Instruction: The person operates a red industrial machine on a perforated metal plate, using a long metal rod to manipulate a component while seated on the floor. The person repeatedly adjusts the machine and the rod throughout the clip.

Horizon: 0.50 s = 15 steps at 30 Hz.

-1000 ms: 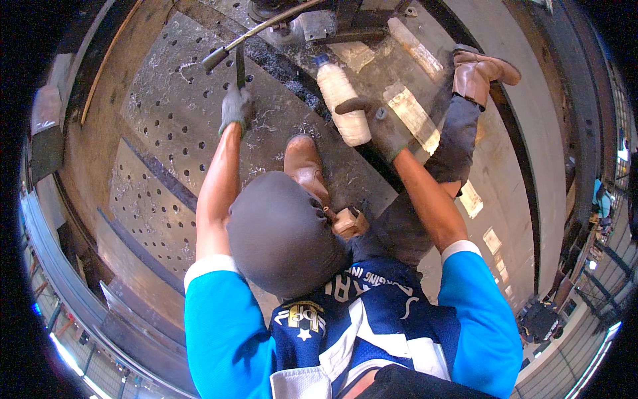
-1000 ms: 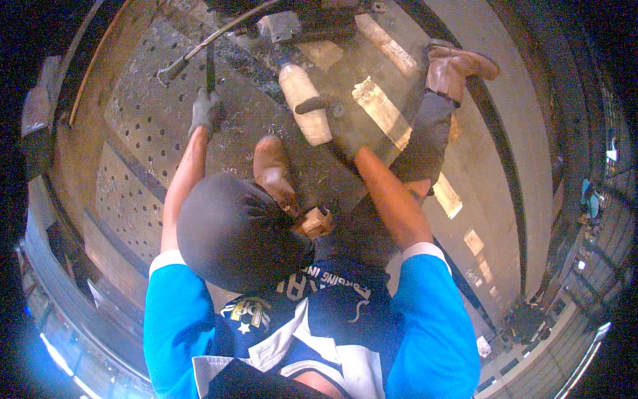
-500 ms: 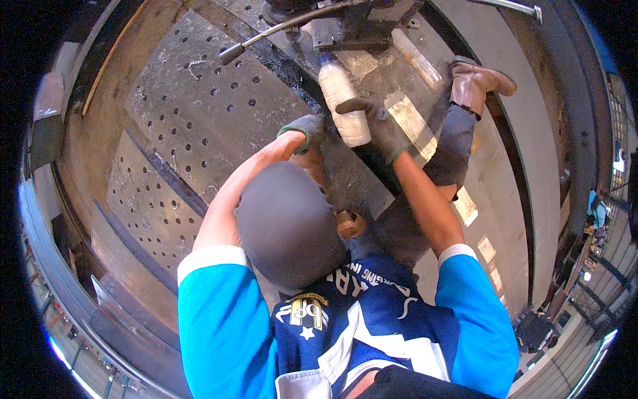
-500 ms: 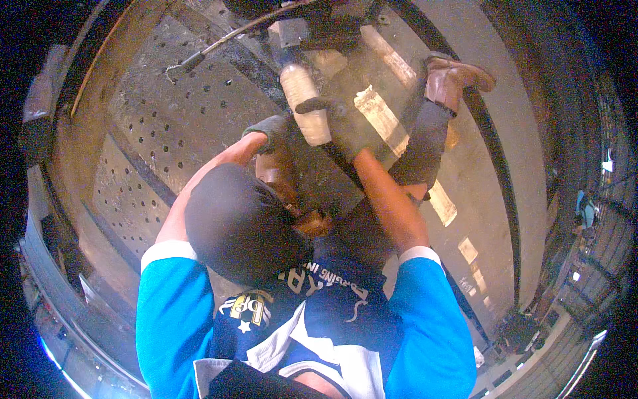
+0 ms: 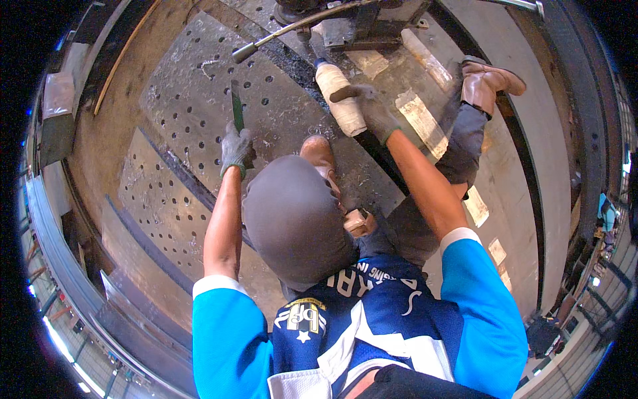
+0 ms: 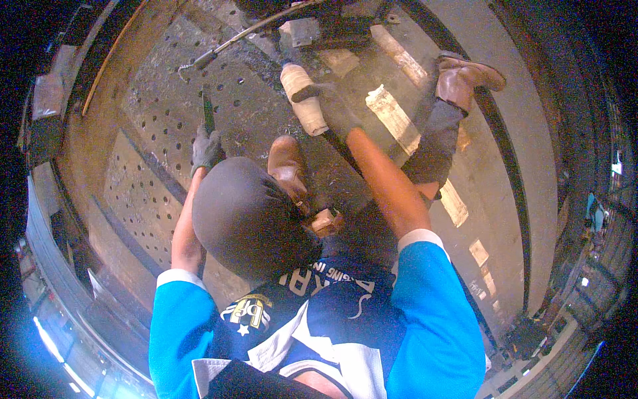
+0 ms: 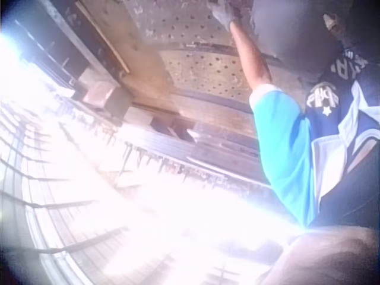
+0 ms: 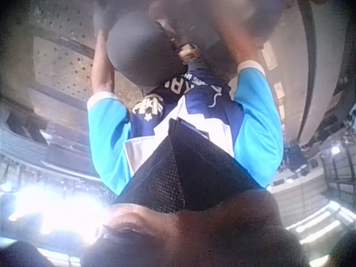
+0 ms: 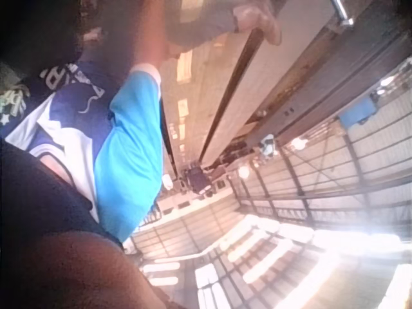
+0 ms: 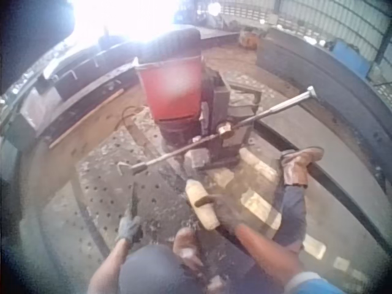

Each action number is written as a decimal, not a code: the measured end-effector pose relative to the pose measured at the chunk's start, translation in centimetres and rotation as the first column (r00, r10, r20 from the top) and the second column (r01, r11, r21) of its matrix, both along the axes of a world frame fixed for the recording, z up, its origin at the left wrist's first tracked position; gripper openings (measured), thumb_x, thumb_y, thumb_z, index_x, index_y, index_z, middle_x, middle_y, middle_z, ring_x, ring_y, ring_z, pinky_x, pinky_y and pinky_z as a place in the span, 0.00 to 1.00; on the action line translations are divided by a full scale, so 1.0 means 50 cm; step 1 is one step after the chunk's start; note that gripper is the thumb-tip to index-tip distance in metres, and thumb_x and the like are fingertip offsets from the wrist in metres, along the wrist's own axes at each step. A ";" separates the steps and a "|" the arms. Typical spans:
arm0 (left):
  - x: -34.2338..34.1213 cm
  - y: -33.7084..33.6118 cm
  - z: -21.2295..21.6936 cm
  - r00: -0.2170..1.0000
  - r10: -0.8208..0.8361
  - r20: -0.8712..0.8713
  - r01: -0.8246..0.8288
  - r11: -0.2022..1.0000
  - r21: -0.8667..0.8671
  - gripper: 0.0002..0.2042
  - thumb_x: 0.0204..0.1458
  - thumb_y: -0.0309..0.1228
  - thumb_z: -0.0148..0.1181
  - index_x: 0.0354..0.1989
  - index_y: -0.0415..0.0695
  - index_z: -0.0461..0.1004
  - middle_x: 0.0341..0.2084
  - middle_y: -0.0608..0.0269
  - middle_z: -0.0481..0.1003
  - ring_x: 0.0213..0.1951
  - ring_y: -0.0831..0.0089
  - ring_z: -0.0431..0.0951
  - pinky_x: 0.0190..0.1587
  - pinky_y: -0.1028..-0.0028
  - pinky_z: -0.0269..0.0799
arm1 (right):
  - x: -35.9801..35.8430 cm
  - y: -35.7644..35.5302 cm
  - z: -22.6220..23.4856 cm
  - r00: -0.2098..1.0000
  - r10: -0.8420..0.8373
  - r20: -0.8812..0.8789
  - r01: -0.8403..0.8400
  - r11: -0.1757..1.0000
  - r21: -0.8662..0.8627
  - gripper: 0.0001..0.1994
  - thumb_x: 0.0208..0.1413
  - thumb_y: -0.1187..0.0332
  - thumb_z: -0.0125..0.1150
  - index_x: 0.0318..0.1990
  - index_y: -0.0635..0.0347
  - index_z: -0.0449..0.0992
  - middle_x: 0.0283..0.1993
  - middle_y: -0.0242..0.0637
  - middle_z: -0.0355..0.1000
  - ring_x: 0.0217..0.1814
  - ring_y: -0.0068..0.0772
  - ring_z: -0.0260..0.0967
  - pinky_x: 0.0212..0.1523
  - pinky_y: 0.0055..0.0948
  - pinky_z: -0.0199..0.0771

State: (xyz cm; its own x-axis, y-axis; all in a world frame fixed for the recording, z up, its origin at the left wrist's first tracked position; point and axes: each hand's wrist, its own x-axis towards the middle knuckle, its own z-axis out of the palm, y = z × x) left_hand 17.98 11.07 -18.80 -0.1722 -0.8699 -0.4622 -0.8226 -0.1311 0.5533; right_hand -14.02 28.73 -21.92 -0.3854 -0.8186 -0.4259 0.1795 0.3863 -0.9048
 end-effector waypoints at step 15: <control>-0.044 -0.016 -0.037 0.997 0.080 0.003 -0.073 0.929 -0.363 0.42 0.61 0.57 0.61 0.73 0.35 0.63 0.72 0.38 0.65 0.68 0.41 0.71 0.70 0.53 0.65 | -0.051 -0.015 -0.226 0.895 0.103 -0.434 -0.072 0.994 0.086 0.23 0.74 0.57 0.40 0.55 0.57 0.82 0.59 0.47 0.78 0.60 0.44 0.74 0.64 0.40 0.72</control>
